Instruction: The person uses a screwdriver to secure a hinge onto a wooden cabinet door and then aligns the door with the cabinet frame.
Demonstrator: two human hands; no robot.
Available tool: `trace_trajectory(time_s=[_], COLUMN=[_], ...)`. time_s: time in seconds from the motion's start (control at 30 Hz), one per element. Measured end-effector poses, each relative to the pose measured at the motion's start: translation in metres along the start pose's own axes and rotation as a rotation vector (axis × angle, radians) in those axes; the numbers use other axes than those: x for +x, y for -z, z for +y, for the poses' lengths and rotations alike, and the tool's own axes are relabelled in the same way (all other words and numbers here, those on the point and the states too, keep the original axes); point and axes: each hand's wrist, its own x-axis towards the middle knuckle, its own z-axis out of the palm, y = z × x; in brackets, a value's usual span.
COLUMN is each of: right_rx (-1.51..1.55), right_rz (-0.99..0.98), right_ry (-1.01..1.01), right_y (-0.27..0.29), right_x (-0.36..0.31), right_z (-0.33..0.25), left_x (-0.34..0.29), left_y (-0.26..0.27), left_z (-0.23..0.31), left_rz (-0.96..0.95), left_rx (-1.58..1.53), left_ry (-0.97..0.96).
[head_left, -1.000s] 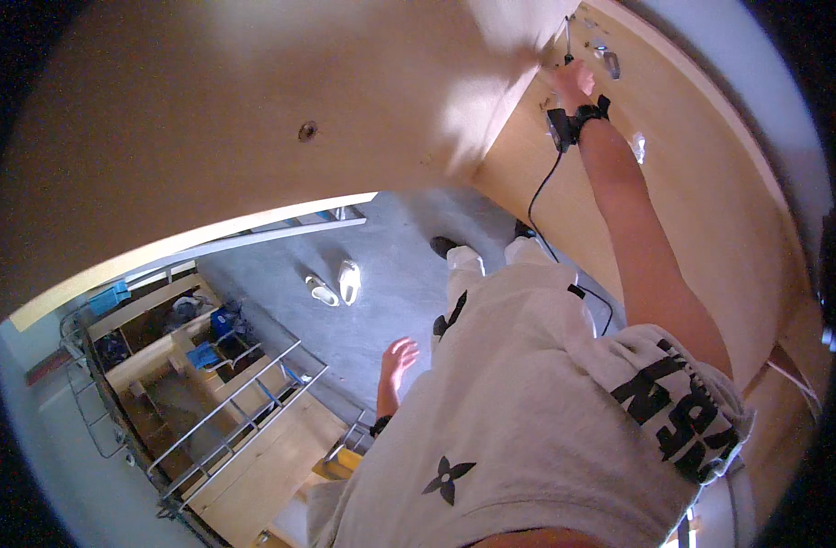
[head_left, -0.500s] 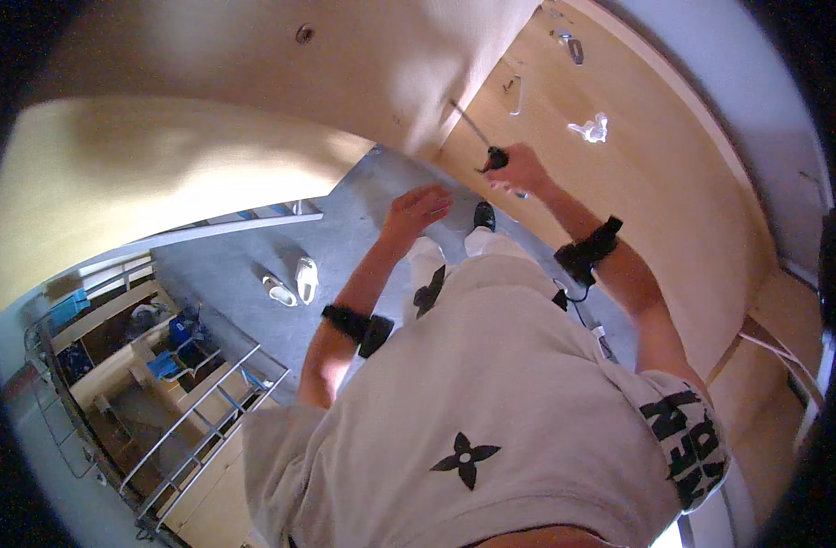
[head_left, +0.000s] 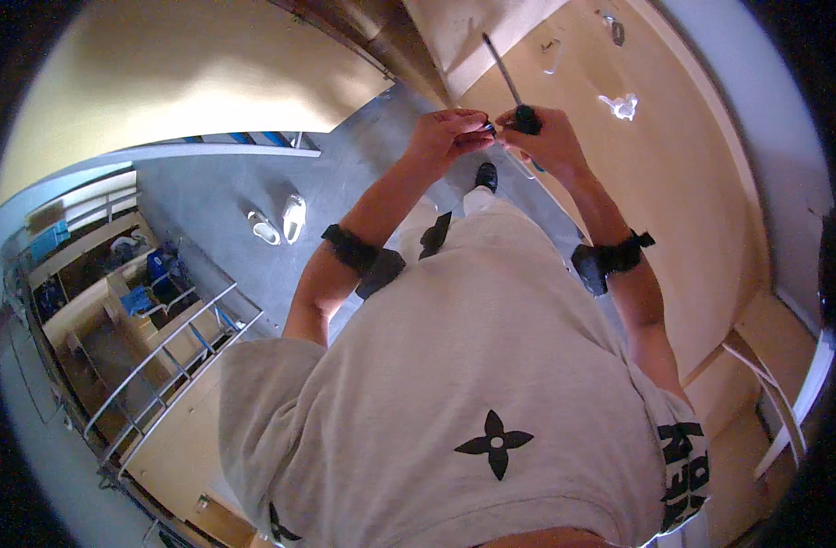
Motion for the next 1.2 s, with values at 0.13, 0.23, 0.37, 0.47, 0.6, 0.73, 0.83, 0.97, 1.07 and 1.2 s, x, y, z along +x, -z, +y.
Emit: trace_trajectory(time_s=[0.13,0.23,0.37,0.47,0.6,0.73,0.83,0.97,1.07,1.2], right_rx=[0.074,0.209,0.342,0.306,0.273,0.174,0.087,-0.033,-0.102,-0.094], right_rz=[-0.174,-0.252,-0.377,-0.387,-0.235,-0.131,-0.188,-0.176,-0.216,-0.241], right_ry=[-0.074,-0.034,0.053,0.039,0.085,0.115,0.162,0.225,0.229,0.221], right_y=[-0.004,-0.020,-0.054,-0.079,-0.124,-0.171,-0.202,-0.250,-0.285,-0.329], right_x=[-0.017,-0.028,-0.038,-0.041,-0.030,-0.015,-0.006,0.001,0.006,0.012], right_z=[-0.016,-0.019,-0.026,-0.043,-0.083,-0.124,-0.146,-0.161,-0.168,-0.176], left_x=[-0.019,-0.035,-0.056,-0.077,-0.112,-0.149,-0.171,-0.204,-0.227,-0.253], left_y=[0.016,0.027,0.046,0.061,0.097,0.127,0.149,0.176,0.198,0.228], left_z=[0.033,0.060,0.077,0.080,0.092,0.106,0.115,0.123,0.123,0.115], left_rz=[0.299,0.294,0.311,0.295,0.320,0.400,0.498,0.586,0.656,0.729], left_rx=[-0.614,-0.542,-0.347,-0.377,-0.384,-0.334,-0.254,-0.170,-0.193,-0.214], left_ry=[0.448,0.400,0.301,0.170,0.097,0.053,0.069,0.057,0.052,0.033])
